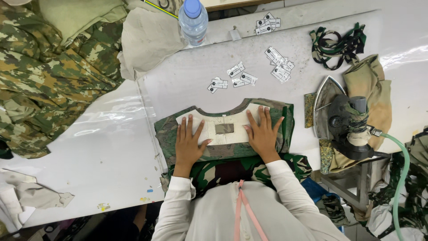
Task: The person irons a camouflage-patterned garment on a white table. They repeatedly place a small rectangular label on the garment, iron over it, and then remove the label. This process is repeated multiple times throughout the video.
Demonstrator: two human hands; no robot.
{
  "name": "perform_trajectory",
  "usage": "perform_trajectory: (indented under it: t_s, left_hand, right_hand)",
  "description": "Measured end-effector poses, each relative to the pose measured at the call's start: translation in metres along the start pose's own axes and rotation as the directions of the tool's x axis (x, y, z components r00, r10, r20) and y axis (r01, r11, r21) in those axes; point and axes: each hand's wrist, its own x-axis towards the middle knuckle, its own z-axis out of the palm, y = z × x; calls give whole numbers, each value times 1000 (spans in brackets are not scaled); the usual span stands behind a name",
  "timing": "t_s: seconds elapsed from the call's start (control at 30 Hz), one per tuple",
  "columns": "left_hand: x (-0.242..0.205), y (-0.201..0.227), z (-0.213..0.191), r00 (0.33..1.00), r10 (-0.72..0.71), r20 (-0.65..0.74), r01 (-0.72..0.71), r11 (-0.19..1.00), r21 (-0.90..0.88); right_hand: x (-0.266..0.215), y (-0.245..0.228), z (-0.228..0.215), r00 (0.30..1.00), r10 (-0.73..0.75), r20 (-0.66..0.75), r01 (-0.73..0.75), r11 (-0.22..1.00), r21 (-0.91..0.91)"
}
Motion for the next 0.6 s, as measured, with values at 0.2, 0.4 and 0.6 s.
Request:
perform_trajectory:
  t_s: [0.2, 0.4, 0.6]
  left_hand:
    - [-1, 2, 1, 1000, 3, -18, -2, 1000, 24]
    - [-2, 3, 0, 1000, 12, -25, -11, 999, 32]
    - [-4, -1, 0, 999, 18, -26, -18, 1000, 6]
  right_hand:
    - [0, -2, 0, 1000, 15, -6, -15, 1000, 20]
    - [-2, -5, -1, 997, 68, 47, -72, 993, 93]
    - [-3, -5, -1, 998, 57, 33, -60, 991, 115]
